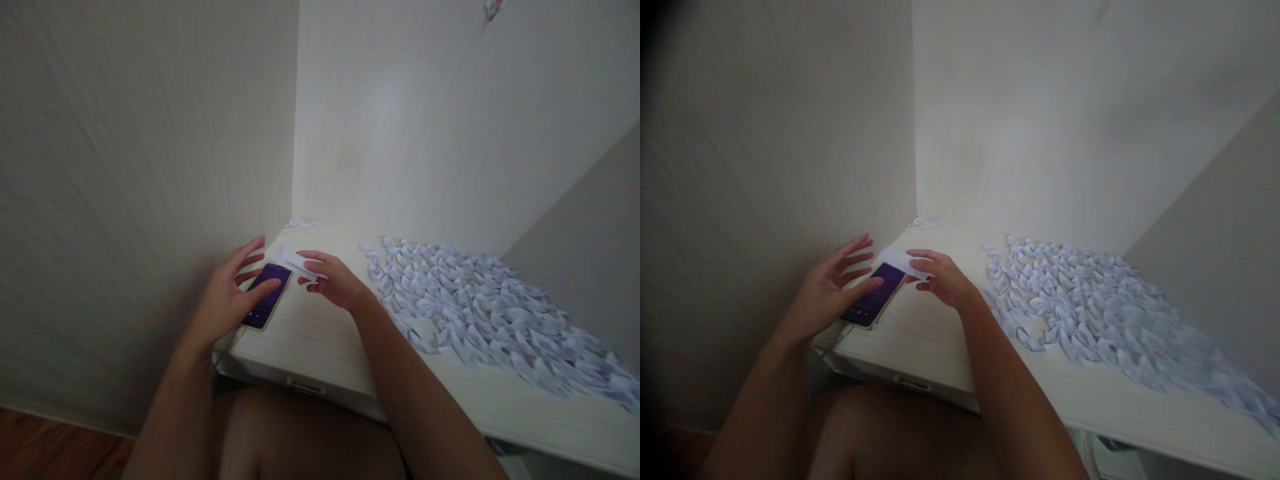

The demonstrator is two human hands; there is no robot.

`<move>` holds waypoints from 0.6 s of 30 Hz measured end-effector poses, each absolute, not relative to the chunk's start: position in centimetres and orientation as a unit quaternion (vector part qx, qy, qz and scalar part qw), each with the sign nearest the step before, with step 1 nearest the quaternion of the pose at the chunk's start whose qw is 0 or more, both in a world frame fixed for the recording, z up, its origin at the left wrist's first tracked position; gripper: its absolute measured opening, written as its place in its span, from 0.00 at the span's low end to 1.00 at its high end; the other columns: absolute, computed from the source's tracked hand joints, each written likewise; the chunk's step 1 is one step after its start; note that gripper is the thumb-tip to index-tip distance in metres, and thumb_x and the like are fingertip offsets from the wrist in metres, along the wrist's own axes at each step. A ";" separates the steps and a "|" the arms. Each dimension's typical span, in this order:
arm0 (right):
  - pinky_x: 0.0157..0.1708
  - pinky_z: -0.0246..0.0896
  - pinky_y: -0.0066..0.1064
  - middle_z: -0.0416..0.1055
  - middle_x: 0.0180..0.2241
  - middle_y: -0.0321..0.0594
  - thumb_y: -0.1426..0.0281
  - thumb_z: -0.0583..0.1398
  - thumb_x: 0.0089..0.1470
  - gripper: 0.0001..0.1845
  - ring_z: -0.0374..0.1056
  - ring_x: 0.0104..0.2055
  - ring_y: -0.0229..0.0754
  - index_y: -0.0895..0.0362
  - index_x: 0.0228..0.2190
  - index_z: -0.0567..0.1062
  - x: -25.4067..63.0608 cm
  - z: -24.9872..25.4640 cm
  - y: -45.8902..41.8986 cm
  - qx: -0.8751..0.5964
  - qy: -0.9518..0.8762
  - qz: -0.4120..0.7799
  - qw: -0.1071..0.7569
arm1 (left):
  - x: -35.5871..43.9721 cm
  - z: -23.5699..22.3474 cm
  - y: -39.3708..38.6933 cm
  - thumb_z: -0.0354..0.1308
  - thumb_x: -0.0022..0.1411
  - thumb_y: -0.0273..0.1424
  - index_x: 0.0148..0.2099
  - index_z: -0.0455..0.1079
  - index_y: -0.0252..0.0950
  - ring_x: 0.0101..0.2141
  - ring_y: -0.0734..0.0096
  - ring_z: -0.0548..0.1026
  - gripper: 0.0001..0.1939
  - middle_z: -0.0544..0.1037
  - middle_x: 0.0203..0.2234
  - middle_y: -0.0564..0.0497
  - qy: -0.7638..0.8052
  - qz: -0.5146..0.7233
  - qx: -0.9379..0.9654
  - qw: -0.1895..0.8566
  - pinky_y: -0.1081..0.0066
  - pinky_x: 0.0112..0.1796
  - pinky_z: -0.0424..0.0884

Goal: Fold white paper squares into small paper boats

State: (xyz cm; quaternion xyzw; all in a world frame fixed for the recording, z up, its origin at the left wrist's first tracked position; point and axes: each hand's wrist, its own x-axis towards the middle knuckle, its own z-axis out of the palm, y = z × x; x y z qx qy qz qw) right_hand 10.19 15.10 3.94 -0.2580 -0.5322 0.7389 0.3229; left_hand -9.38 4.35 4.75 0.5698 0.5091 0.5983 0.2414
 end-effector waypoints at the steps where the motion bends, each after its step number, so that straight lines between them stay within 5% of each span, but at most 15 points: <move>1: 0.25 0.63 0.24 0.77 0.36 0.38 0.63 0.72 0.44 0.23 0.73 0.31 0.37 0.53 0.43 0.78 10.1 4.2 14.7 -0.245 -0.547 0.744 0.295 | -9.1 5.0 4.3 0.69 0.52 0.36 0.62 0.69 0.42 0.55 0.56 0.74 0.34 0.72 0.60 0.43 0.501 0.588 0.588 0.239 0.56 0.52 0.74; 4: 0.25 0.62 0.24 0.77 0.36 0.38 0.59 0.72 0.45 0.21 0.73 0.30 0.36 0.54 0.41 0.79 9.5 4.6 13.9 -0.208 -0.577 0.755 0.234 | -8.4 5.5 4.2 0.66 0.55 0.38 0.44 0.80 0.37 0.44 0.58 0.80 0.15 0.82 0.43 0.44 0.519 0.568 0.597 0.225 0.59 0.46 0.77; 7: 0.26 0.62 0.26 0.77 0.34 0.38 0.53 0.68 0.49 0.22 0.72 0.30 0.37 0.55 0.39 0.78 9.0 4.6 13.7 -0.186 -0.563 0.768 0.243 | -8.2 5.5 4.5 0.67 0.55 0.41 0.35 0.81 0.36 0.29 0.62 0.80 0.13 0.83 0.29 0.47 0.566 0.597 0.521 0.228 0.64 0.32 0.79; 12: 0.31 0.64 0.26 0.75 0.31 0.34 0.58 0.74 0.42 0.21 0.73 0.32 0.35 0.56 0.33 0.76 8.2 4.1 13.9 -0.196 -0.538 0.738 0.357 | -8.4 4.9 4.8 0.72 0.48 0.39 0.38 0.81 0.35 0.29 0.64 0.80 0.17 0.84 0.33 0.47 0.538 0.696 0.403 0.250 0.65 0.30 0.81; 18: 0.26 0.57 0.26 0.73 0.25 0.32 0.63 0.74 0.39 0.17 0.66 0.25 0.32 0.57 0.29 0.77 7.6 3.5 14.6 -0.254 -0.517 0.666 0.474 | -8.8 4.5 5.1 0.73 0.47 0.36 0.39 0.79 0.35 0.28 0.68 0.79 0.16 0.83 0.31 0.47 0.512 0.709 0.385 0.295 0.69 0.29 0.78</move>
